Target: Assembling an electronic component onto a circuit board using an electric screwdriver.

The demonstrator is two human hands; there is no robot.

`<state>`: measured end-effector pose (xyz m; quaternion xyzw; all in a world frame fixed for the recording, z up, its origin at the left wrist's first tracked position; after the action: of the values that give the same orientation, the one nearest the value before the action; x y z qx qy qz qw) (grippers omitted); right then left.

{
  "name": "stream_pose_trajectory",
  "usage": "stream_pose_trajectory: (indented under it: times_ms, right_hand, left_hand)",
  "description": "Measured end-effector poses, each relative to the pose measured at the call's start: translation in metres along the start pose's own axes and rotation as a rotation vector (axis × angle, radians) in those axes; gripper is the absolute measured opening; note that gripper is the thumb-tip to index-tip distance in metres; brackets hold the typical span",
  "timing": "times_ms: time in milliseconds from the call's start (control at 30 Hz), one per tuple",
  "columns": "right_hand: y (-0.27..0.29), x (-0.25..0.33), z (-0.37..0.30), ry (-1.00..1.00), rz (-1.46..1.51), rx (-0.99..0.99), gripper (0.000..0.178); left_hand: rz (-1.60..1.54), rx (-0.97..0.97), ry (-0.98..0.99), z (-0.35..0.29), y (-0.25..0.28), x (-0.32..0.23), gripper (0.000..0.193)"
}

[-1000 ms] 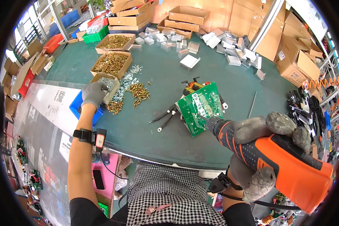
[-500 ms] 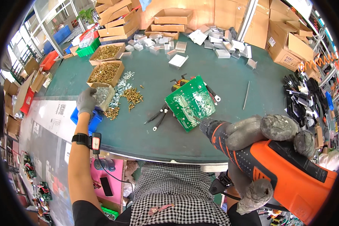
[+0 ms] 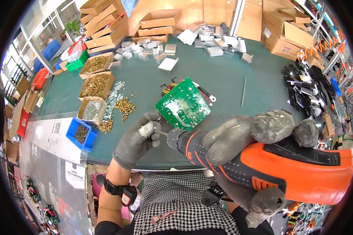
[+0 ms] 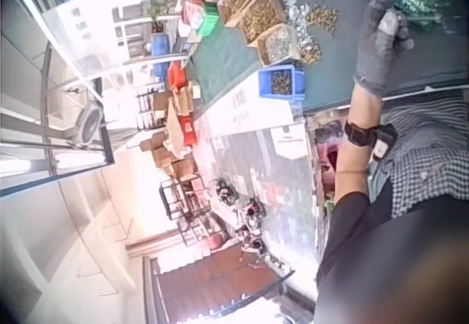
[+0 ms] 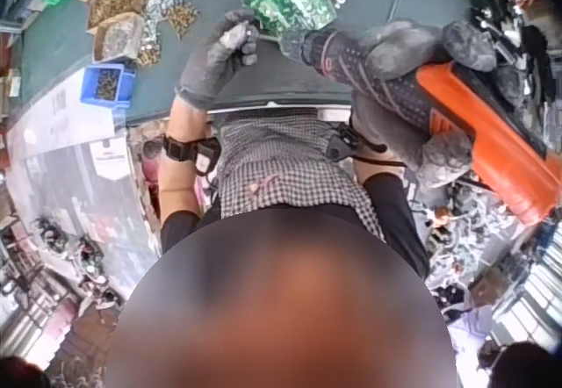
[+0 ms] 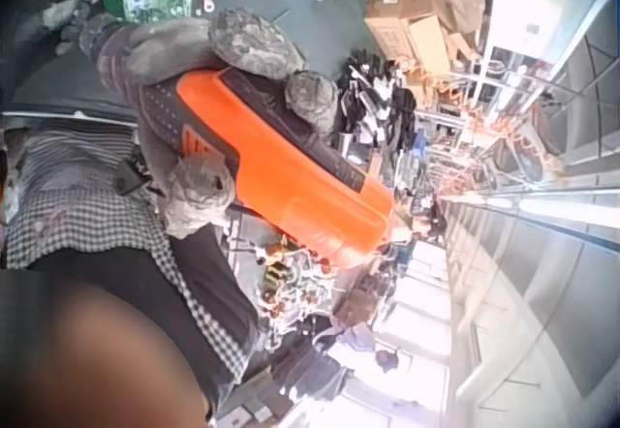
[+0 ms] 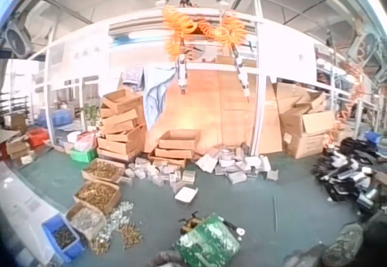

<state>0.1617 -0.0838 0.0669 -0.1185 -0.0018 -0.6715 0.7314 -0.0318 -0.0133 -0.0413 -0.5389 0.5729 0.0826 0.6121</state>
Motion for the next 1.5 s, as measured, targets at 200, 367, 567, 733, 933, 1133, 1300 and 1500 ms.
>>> stream_pose_trajectory:
  times_ms: [200,367,567,733,933,1133,1300,1500]
  right_hand:
    - [0.001,-0.008,-0.005,-0.030,-0.033,-0.013,0.063]
    - [0.003,-0.014,-0.007,-0.046,-0.039,-0.032,0.063]
    - [0.003,-0.019,-0.007,-0.042,-0.044,-0.023,0.063]
    - [0.002,-0.022,-0.009,-0.050,-0.043,-0.022,0.063]
    - [0.001,-0.024,-0.009,-0.058,-0.051,-0.031,0.063]
    - [-0.003,-0.023,-0.010,-0.069,-0.047,-0.040,0.063]
    - [-0.004,-0.022,-0.007,-0.081,-0.051,-0.056,0.064]
    - [-0.015,-0.021,-0.009,-0.119,-0.053,-0.120,0.064]
  left_hand:
    - [0.031,0.033,0.024,0.002,-0.016,0.002,0.052]
    - [0.062,0.011,0.014,0.000,-0.021,0.000,0.051]
    - [0.205,-0.004,0.018,-0.002,-0.031,-0.002,0.052]
    - [0.121,-0.073,-0.033,0.000,-0.022,-0.004,0.052]
    - [0.159,-0.070,-0.087,0.002,-0.020,-0.001,0.049]
    - [0.272,-0.130,-0.068,0.003,-0.022,-0.002,0.047]
    - [0.046,-0.043,-0.051,0.007,-0.022,0.003,0.043]
    - [0.635,-0.369,-0.287,0.015,-0.002,0.006,0.048]
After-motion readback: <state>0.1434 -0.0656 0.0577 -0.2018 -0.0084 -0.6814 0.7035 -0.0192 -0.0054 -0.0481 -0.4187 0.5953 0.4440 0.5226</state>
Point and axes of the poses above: each hand's wrist, its own z-axis towards the middle knuckle, its own y-axis out of the back of the hand, x = y × z, the point moved 1 cm from there along z, towards the middle knuckle, and after that the axes turned 8 degrees about y, right-handed, at the moved point
